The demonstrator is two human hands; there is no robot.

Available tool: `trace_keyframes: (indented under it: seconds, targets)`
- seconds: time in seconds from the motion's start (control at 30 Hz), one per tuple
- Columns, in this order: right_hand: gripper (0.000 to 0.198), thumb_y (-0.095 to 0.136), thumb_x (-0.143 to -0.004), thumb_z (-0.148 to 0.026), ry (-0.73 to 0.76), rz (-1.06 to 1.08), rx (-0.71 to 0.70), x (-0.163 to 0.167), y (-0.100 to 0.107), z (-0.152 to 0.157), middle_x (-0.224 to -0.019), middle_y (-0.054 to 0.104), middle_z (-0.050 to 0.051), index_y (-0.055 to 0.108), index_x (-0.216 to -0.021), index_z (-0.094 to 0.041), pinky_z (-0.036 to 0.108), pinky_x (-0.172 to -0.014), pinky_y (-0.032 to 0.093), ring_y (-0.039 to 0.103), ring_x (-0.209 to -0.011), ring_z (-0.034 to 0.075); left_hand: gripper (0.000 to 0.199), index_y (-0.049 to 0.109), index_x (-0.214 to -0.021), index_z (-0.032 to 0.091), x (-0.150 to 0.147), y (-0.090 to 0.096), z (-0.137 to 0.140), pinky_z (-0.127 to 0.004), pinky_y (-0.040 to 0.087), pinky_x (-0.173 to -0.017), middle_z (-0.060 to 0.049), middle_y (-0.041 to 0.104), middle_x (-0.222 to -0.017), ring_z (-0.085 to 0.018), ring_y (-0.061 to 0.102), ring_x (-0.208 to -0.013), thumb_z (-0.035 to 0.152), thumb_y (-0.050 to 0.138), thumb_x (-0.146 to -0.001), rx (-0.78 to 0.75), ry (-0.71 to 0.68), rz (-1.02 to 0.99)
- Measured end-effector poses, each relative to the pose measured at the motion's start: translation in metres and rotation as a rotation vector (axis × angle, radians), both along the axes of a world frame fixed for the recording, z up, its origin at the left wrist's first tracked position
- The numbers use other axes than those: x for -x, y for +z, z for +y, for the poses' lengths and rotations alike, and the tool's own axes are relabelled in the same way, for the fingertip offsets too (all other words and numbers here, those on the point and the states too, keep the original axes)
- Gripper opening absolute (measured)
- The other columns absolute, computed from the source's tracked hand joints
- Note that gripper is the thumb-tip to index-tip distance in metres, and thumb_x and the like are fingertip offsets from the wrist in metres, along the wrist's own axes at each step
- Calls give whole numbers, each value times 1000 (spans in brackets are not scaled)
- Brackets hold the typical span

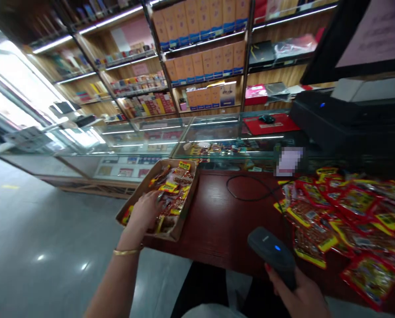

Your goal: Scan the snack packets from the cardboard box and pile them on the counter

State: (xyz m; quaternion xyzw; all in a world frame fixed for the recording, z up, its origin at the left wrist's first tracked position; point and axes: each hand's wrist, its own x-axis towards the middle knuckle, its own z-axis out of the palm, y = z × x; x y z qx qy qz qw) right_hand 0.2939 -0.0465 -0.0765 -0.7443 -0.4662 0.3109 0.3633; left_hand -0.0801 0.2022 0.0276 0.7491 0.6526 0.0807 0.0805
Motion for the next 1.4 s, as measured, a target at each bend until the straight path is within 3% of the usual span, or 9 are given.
trace_keyframes:
  seconds: [0.13,0.37,0.57,0.7,0.83,0.93,1.1,1.27,1.4]
  targets:
    - [40,64,-80,-65,44,-1,-22,25,4,13,-59,72,4,76,-79,-27,29,-58,56,69,-55,25,48,68,-130,20,58,-12,-13,-42,46,-107,-16,69,-137,-36,63,-127,29,71,-83,90,71,148]
    - [46,64,-80,-64,115,-20,15,43,9,14,-72,78,7,78,-92,-22,29,-61,57,74,-63,26,74,45,-153,17,59,-21,-8,-40,38,-115,-18,42,-162,-36,45,-145,28,71,-84,68,77,223]
    - [45,63,-81,-64,131,-55,29,30,2,6,-74,79,7,78,-95,-23,30,-65,59,74,-63,27,52,63,-133,10,56,-17,19,-39,51,-93,-22,75,-120,-37,69,-114,28,70,-85,66,170,251]
    - [44,65,-79,-63,79,-42,4,23,-1,0,-78,80,8,79,-93,-24,31,-68,60,76,-67,28,29,77,-106,16,48,-6,14,-39,53,-86,-18,80,-106,-38,72,-106,32,71,-83,-21,210,238]
    - [43,62,-82,-62,94,-50,31,15,-4,-2,-78,80,7,78,-94,-24,29,-71,61,76,-69,27,34,81,-105,20,39,12,-2,-37,53,-90,-14,79,-115,-34,72,-109,42,56,-96,-176,249,167]
    - [42,62,-83,-61,98,-78,43,9,-5,0,-79,81,6,78,-94,-23,27,-72,61,77,-71,26,37,80,-111,25,27,25,-14,-31,54,-90,-6,77,-127,-28,73,-111,43,50,-101,-322,240,-84]
    - [39,64,-82,-60,57,-93,5,13,2,3,-73,79,6,78,-87,-24,27,-69,60,75,-66,25,40,77,-113,19,-20,26,-31,-28,56,-72,-5,80,-97,-22,73,-84,49,55,-98,-416,289,-760]
    - [41,62,-83,-58,-20,-75,-45,25,17,5,-80,81,6,79,-92,-22,29,-75,60,76,-71,26,37,74,-108,20,-97,-14,-44,-22,53,-60,0,74,-84,-14,67,-69,50,74,-86,167,253,-1541]
    - [39,64,-83,-56,12,-94,-31,19,17,3,-81,81,6,80,-95,-23,28,-75,61,77,-74,26,30,71,-100,19,-140,-49,-57,-18,49,-57,3,71,-80,-10,63,-63,37,83,-79,502,339,-1764]
